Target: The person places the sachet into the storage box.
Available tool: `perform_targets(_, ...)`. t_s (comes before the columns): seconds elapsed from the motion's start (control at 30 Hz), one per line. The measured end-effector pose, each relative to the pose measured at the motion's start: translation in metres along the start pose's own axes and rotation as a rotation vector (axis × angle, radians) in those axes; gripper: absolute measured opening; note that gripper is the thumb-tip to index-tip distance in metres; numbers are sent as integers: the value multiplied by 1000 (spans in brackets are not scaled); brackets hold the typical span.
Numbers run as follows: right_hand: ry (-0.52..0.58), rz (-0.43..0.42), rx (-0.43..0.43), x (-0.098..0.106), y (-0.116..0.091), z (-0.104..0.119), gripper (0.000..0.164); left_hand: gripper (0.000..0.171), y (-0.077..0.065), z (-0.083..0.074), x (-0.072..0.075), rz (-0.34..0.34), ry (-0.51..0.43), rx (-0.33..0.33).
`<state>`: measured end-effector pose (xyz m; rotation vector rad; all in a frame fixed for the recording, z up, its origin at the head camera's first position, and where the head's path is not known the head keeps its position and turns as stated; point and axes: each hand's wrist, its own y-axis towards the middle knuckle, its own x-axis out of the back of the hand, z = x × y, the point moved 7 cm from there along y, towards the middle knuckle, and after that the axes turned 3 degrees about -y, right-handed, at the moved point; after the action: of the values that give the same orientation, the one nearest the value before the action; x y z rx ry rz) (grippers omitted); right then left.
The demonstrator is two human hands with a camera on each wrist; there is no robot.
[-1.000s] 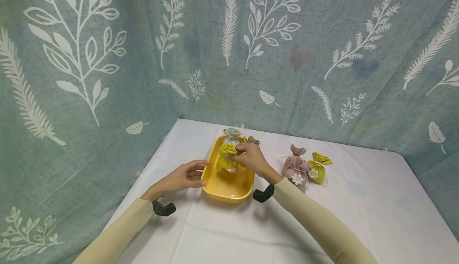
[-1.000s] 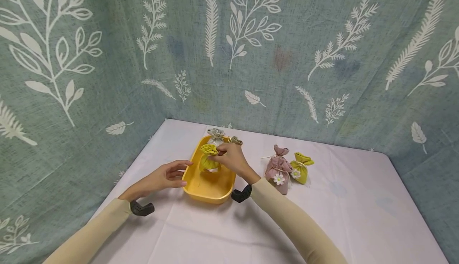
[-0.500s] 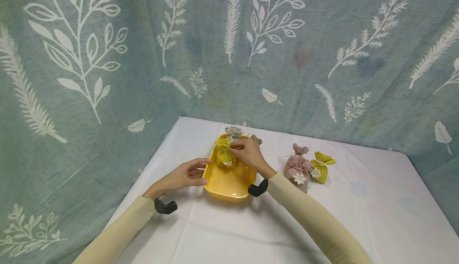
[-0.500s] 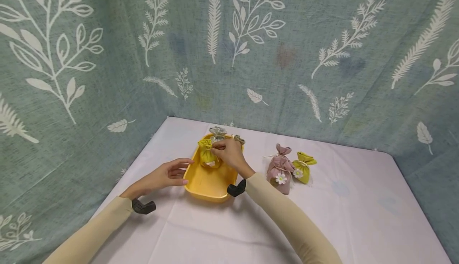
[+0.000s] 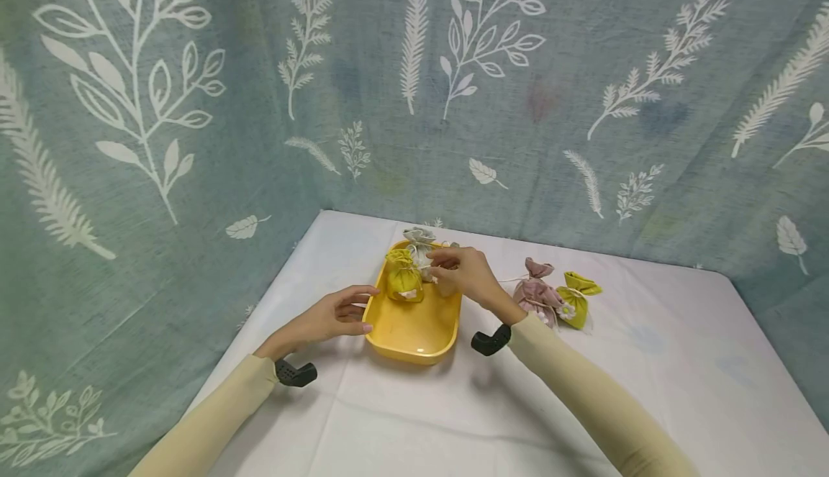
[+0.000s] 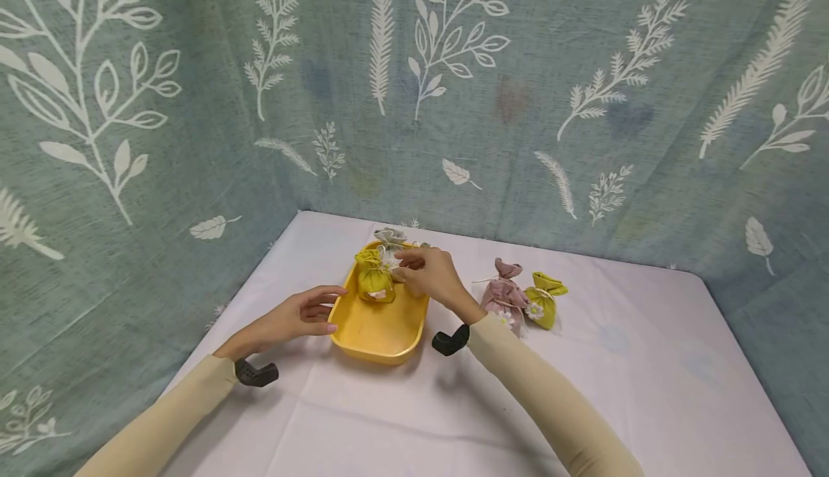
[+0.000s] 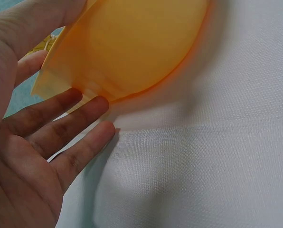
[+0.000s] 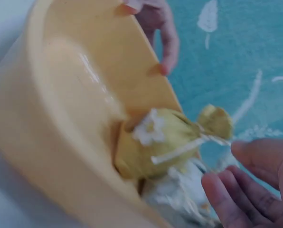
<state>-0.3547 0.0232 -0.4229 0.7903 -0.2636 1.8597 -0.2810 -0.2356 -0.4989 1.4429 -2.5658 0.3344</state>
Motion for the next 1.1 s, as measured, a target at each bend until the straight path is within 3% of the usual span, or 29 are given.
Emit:
perform_targets(0.1,-2,20,13,18,-11,-2,31,77,1,0,0,1,1,-1)
perform_targets(0.37,67,35,-61,59,-51,-22,34,77,-1,1,2,-2,9,-7)
perform_targets(0.83,69,-9,-168,104,-118,-65,31,78,2,2,-1,-12,26,1)
perform_targets(1.1,44,-46,-188,125,-143,-86,30,79,3,1,-1,-25,29,25)
